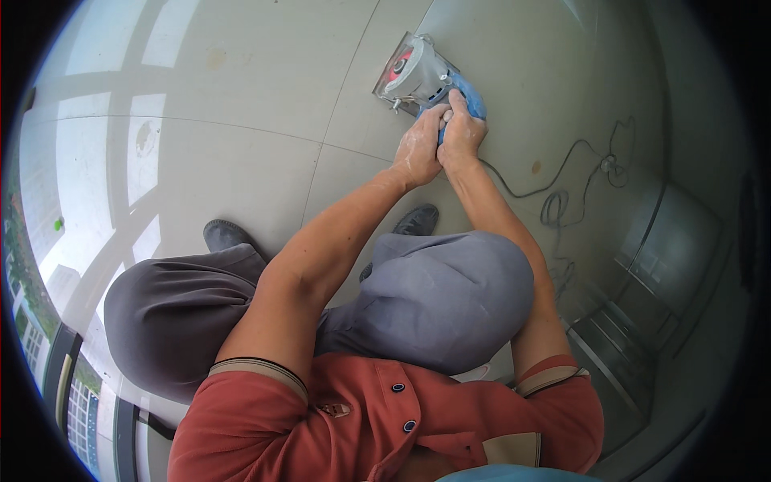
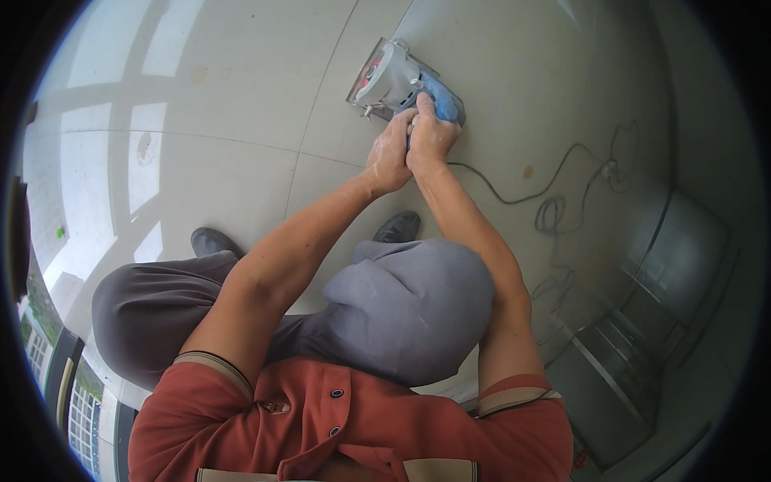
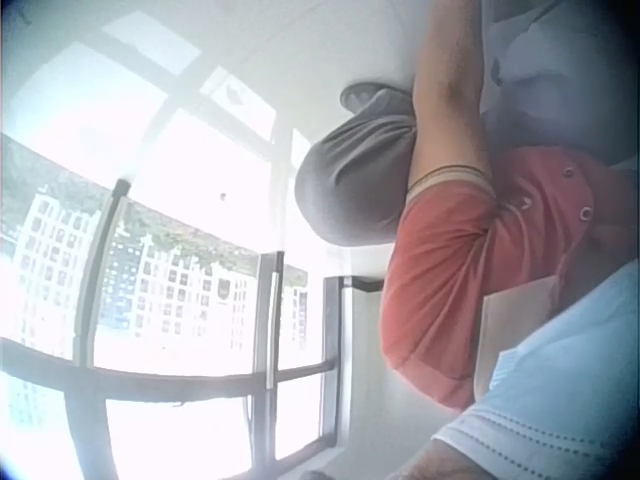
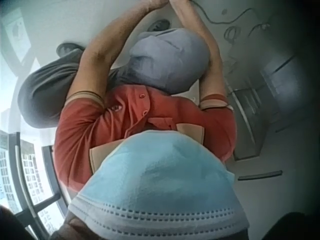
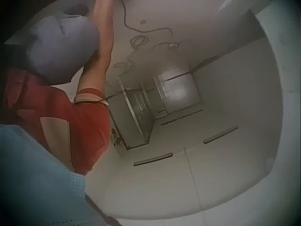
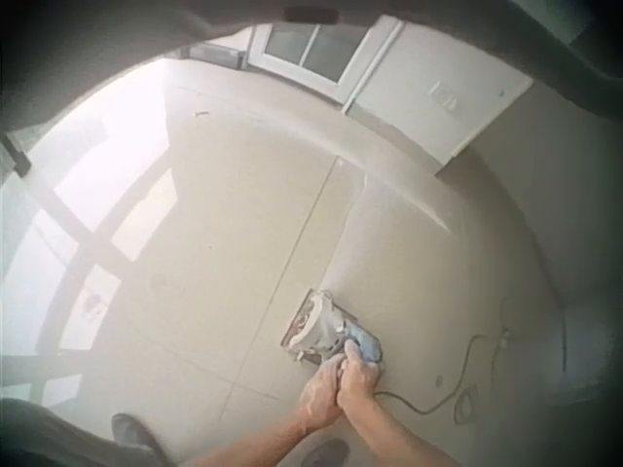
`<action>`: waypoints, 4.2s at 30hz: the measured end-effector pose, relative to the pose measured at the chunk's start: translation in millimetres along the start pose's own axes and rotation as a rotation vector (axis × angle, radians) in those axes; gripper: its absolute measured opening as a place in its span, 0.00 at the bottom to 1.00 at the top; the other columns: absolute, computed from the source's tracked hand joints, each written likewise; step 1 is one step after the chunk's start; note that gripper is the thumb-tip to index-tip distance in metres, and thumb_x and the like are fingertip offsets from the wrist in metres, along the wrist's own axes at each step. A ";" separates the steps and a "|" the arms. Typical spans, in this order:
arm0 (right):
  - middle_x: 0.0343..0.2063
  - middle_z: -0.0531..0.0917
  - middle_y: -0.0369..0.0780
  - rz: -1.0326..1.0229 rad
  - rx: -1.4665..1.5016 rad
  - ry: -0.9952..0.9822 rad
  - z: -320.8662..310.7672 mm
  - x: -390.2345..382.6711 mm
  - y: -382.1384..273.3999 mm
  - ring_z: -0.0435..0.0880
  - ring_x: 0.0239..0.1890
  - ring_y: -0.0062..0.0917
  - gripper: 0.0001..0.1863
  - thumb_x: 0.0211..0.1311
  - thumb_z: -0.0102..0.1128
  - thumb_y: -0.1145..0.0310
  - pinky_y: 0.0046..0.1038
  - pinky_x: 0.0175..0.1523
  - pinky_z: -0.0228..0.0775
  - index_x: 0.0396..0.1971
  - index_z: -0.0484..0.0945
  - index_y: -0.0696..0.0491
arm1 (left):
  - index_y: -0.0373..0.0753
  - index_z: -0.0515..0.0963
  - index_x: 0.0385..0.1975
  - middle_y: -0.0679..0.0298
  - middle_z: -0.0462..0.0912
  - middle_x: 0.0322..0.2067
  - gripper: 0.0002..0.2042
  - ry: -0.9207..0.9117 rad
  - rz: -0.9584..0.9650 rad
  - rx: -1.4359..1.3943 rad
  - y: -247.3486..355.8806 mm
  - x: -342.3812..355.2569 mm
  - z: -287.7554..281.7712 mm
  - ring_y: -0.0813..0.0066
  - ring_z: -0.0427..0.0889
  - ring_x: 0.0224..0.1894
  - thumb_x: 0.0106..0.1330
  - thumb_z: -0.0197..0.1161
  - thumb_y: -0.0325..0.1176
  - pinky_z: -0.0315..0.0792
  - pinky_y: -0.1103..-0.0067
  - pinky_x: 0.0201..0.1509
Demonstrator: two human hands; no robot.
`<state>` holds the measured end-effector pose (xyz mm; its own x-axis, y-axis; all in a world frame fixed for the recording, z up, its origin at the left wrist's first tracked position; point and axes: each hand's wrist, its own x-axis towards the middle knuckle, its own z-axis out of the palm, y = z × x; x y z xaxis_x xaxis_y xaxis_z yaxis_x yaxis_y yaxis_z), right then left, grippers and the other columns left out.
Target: Cutting or adjusting floor tiles using a handheld circular saw.
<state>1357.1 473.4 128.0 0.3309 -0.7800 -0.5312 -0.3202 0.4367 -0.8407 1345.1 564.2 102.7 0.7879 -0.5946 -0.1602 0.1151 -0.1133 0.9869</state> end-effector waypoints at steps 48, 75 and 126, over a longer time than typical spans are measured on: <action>0.17 0.71 0.28 0.008 -0.025 -0.035 -2.1 3.8 -0.2 0.66 0.14 0.12 0.10 0.66 0.62 0.74 0.19 0.17 0.53 0.23 0.75 0.52 | 0.40 0.64 0.62 0.44 0.75 0.54 0.32 0.028 -0.018 -0.024 2.7 0.4 2.6 0.38 0.74 0.56 0.58 0.68 0.34 0.71 0.60 0.57; 0.16 0.71 0.28 -0.016 -0.050 -0.020 -2.1 3.3 -2.9 0.66 0.14 0.12 0.11 0.65 0.62 0.74 0.20 0.17 0.53 0.21 0.75 0.52 | 0.40 0.63 0.63 0.44 0.75 0.54 0.32 0.007 -0.066 0.002 8.9 1.8 1.1 0.38 0.74 0.56 0.58 0.68 0.34 0.71 0.59 0.56; 0.16 0.73 0.30 -0.019 -0.119 -0.064 -5.8 4.1 -6.6 0.70 0.15 0.14 0.11 0.64 0.64 0.73 0.22 0.18 0.58 0.21 0.76 0.53 | 0.37 0.61 0.63 0.41 0.76 0.53 0.33 0.081 0.007 -0.016 7.1 -2.4 9.7 0.38 0.75 0.55 0.59 0.68 0.36 0.71 0.60 0.56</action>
<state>1355.5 464.7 131.9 0.3929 -0.7554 -0.5244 -0.4154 0.3629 -0.8341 1338.1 557.1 109.9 0.8352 -0.5285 -0.1521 0.1188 -0.0967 0.9882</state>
